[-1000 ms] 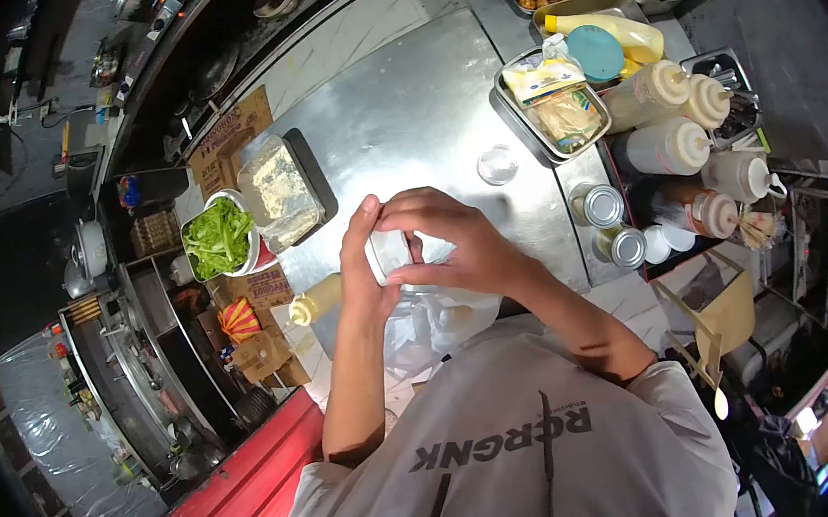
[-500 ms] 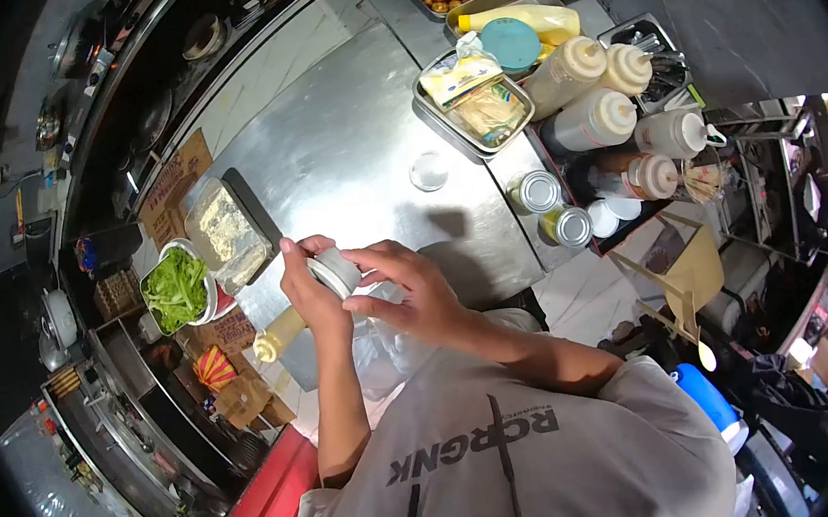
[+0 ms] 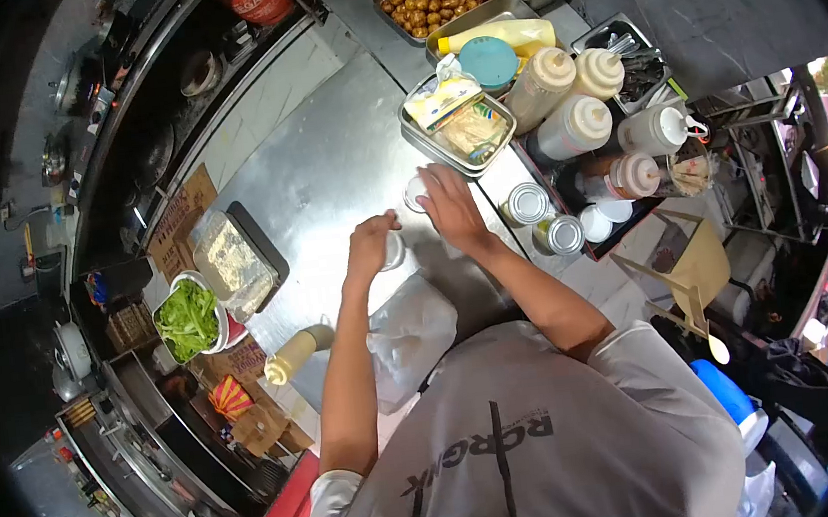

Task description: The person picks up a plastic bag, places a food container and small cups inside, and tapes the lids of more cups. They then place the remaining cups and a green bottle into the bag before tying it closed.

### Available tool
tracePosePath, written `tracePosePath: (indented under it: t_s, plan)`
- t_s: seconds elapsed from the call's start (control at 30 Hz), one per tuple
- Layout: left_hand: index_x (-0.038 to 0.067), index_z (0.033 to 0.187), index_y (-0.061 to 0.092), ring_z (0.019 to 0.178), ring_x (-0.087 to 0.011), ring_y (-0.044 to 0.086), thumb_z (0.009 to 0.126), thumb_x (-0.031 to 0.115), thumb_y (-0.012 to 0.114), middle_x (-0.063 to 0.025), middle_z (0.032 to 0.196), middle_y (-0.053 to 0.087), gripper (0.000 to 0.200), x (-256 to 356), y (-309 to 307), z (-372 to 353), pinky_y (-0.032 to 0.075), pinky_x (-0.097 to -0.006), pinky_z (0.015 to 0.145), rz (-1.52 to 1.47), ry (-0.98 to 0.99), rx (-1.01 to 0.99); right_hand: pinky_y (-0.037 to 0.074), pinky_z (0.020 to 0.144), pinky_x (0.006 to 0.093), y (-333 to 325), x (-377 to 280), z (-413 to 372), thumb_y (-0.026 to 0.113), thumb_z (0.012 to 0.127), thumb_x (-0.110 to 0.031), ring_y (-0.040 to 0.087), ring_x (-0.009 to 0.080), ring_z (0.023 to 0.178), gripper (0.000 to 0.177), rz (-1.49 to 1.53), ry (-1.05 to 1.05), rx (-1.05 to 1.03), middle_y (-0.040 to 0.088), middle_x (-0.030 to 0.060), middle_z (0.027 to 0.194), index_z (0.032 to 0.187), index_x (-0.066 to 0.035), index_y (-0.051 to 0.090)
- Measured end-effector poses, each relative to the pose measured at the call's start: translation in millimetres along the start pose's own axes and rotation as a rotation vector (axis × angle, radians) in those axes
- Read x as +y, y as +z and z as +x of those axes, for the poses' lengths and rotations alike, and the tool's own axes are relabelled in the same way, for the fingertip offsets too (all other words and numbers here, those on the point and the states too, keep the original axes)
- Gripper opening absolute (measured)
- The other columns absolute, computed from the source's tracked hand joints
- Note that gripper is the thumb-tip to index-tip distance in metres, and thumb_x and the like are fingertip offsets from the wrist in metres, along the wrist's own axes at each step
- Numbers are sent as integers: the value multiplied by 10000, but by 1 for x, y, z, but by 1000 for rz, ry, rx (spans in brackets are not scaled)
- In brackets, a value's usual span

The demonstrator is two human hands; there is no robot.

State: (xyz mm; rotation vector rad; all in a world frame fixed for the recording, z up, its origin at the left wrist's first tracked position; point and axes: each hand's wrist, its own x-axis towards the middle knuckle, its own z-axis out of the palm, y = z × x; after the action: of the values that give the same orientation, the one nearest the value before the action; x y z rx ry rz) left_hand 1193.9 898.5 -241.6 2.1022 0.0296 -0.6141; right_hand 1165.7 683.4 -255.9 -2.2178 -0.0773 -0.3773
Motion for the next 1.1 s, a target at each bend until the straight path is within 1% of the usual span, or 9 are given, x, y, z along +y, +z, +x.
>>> tracePosePath:
  t_s: [0.07, 0.17, 0.3, 0.47, 0.57, 0.7, 0.83, 0.97, 1.1]
  plan:
    - [-5, 1017, 779, 880, -143, 644, 1063, 319, 640, -57, 932, 750, 355, -3, 21, 18, 505, -310, 860, -24, -103, -31, 432, 1072, 491, 18, 12, -11, 686, 964, -186, 514, 424, 1276, 505, 104, 259, 60, 596, 243, 1291, 1400, 36, 564]
    - [10, 990, 739, 864, -135, 633, 1061, 314, 646, -38, 905, 716, 326, -14, 41, 28, 496, -297, 849, -183, 25, -15, 432, 1051, 503, 29, 27, -15, 704, 955, -208, 516, 423, 1249, 515, 127, 403, -119, 596, 256, 1248, 1387, 28, 551]
    - [61, 913, 658, 746, -59, 511, 1056, 261, 659, 18, 786, 595, 246, -4, 56, 21, 409, -247, 674, -487, -59, 2, 461, 999, 502, 39, 24, -16, 741, 930, -201, 582, 449, 1099, 543, 437, 458, -60, 579, 252, 1174, 1339, 16, 458]
    - [76, 908, 642, 760, -47, 499, 1077, 258, 638, 49, 806, 570, 249, 52, 26, -24, 406, -242, 690, -490, -115, 18, 658, 787, 336, -14, -10, -1, 717, 980, -213, 626, 164, 1118, 537, 1183, 759, -187, 580, 128, 1243, 1365, 26, 428]
    - [75, 927, 642, 774, -54, 534, 1070, 238, 653, 35, 842, 614, 217, 106, 13, -67, 420, -227, 704, -555, -126, 19, 635, 836, 352, -69, -48, 7, 641, 1047, -215, 689, 176, 1018, 406, 1180, 694, -362, 652, 130, 1214, 1371, -13, 505]
    - [64, 967, 652, 801, -72, 601, 1053, 194, 678, 2, 896, 676, 158, 153, 10, -116, 456, -229, 731, -691, -92, -18, 588, 722, 287, -124, -102, 10, 621, 1062, -305, 681, 124, 986, 354, 1101, 776, -350, 678, 96, 1110, 1277, -23, 631]
    - [61, 939, 669, 708, -74, 620, 1043, 173, 679, -15, 855, 706, 153, 161, 21, -150, 494, -237, 647, -694, 6, 25, 506, 897, 270, -144, -135, -20, 574, 1095, -338, 642, 115, 988, 367, 804, 511, 17, 699, 57, 1028, 1202, -7, 695]
    - [51, 955, 698, 732, -67, 629, 1035, 159, 689, -10, 879, 724, 134, 169, 32, -184, 505, -234, 673, -722, 35, -144, 468, 1008, 327, -173, -157, -68, 597, 1065, -421, 655, 220, 1095, 496, 809, 591, 137, 731, 145, 1112, 1221, 44, 674]
    - [43, 995, 717, 801, -37, 581, 1011, 123, 730, 11, 913, 709, 83, 180, 53, -208, 448, -214, 724, -712, 49, -360, 471, 989, 321, -206, -174, -116, 586, 1084, -393, 646, 190, 1084, 452, 725, 718, 306, 735, 132, 1093, 1191, 32, 694]
